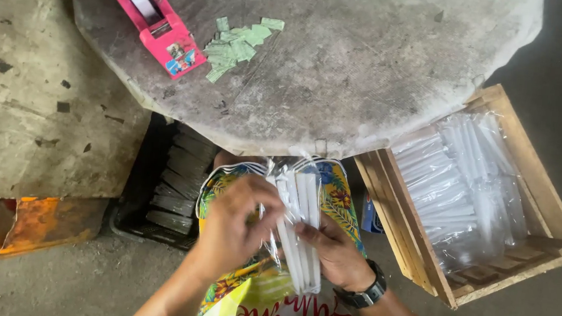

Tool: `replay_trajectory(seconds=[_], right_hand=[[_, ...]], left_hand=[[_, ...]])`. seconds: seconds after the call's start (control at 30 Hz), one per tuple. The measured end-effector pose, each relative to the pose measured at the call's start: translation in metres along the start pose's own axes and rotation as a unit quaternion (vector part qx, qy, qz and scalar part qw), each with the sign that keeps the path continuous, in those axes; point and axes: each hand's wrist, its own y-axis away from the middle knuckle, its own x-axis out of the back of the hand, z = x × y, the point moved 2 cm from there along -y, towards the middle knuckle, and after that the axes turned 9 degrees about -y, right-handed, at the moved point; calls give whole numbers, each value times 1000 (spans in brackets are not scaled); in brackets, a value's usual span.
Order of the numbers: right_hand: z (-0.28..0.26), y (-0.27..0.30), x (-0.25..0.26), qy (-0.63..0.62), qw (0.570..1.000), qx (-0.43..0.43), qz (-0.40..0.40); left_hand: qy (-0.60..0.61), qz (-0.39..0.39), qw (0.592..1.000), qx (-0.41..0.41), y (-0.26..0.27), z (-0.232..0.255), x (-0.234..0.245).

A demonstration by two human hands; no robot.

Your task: Placing bundles of sticks into plastic bags and sealing them with small green labels.

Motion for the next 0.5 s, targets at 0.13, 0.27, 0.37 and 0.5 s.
replay_trajectory(seconds=[0.13,0.27,0.37,0.5], right_hand=[[2,3,10,30,997,-74,-12],[-1,8,25,51,981,-120,146],[-18,8,13,193,962,-118,154],[-29,1,15,299,951,-80,21]], left_hand=[[44,26,989,137,-14,-38,33],[132,23,927,350,-4,-106,29],[25,-45,938,343,20,-108,19],[-165,-65,943,280,36,-103,19]])
